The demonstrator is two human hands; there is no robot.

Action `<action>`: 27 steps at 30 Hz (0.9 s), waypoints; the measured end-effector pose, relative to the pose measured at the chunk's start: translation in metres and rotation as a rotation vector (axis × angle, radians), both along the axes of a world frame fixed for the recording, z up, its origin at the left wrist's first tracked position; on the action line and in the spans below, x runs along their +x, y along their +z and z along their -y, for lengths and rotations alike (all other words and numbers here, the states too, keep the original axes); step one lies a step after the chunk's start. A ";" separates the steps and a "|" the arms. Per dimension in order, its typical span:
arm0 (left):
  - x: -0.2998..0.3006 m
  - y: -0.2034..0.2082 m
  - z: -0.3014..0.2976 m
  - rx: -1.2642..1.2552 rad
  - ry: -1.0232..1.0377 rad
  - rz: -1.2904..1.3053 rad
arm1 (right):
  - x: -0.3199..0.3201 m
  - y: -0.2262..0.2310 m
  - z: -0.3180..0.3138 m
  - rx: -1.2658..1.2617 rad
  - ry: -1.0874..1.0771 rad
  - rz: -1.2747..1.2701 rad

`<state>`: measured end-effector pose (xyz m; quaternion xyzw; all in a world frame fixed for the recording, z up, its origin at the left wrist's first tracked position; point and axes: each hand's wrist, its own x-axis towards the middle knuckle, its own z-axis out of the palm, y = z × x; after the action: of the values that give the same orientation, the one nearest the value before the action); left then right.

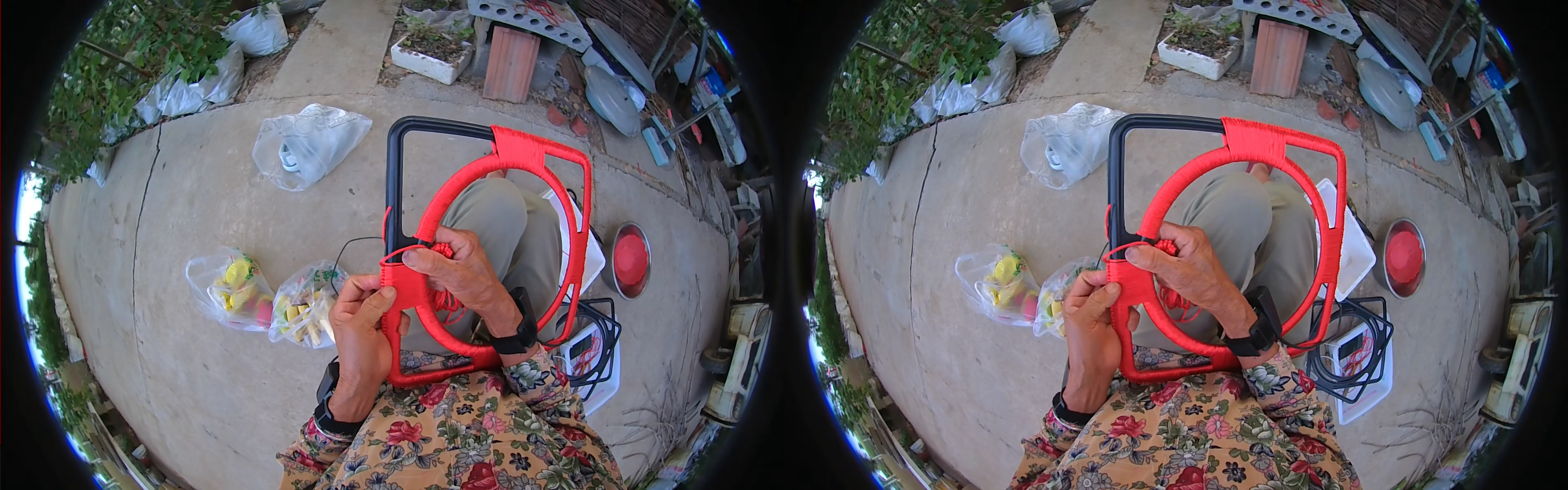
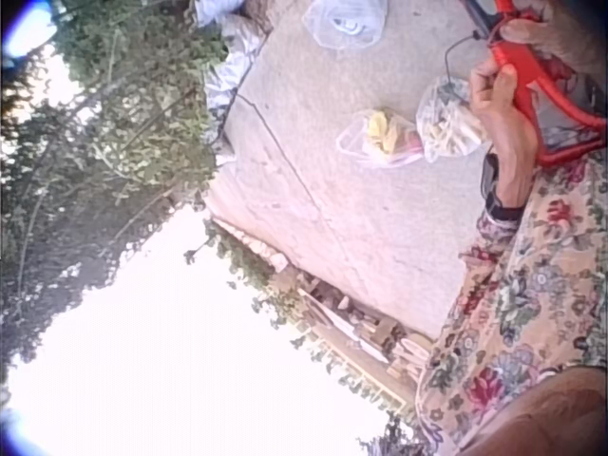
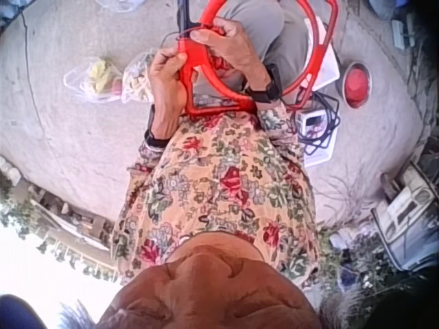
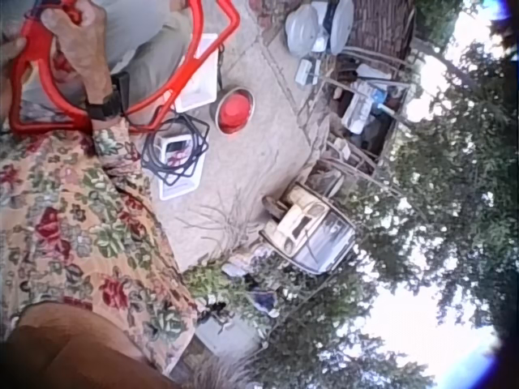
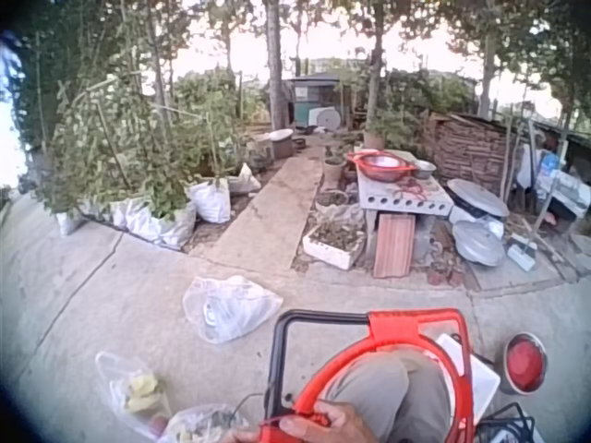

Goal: Wrapping a red plastic frame with red string.

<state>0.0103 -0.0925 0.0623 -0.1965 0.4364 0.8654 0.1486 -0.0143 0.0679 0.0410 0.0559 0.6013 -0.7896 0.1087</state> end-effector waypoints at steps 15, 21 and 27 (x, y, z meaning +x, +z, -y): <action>0.000 0.008 -0.003 -0.028 0.050 0.038 | 0.001 0.001 0.000 -0.005 0.021 0.000; -0.001 0.005 -0.004 -0.025 0.046 0.053 | 0.001 -0.001 0.000 0.005 0.013 -0.023; -0.001 0.007 -0.006 -0.015 0.046 0.059 | 0.002 -0.001 -0.002 0.034 0.001 -0.032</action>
<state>0.0095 -0.0864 0.0693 -0.2329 0.4336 0.8591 0.1403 -0.0126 0.0698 0.0400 0.0449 0.6164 -0.7799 0.0986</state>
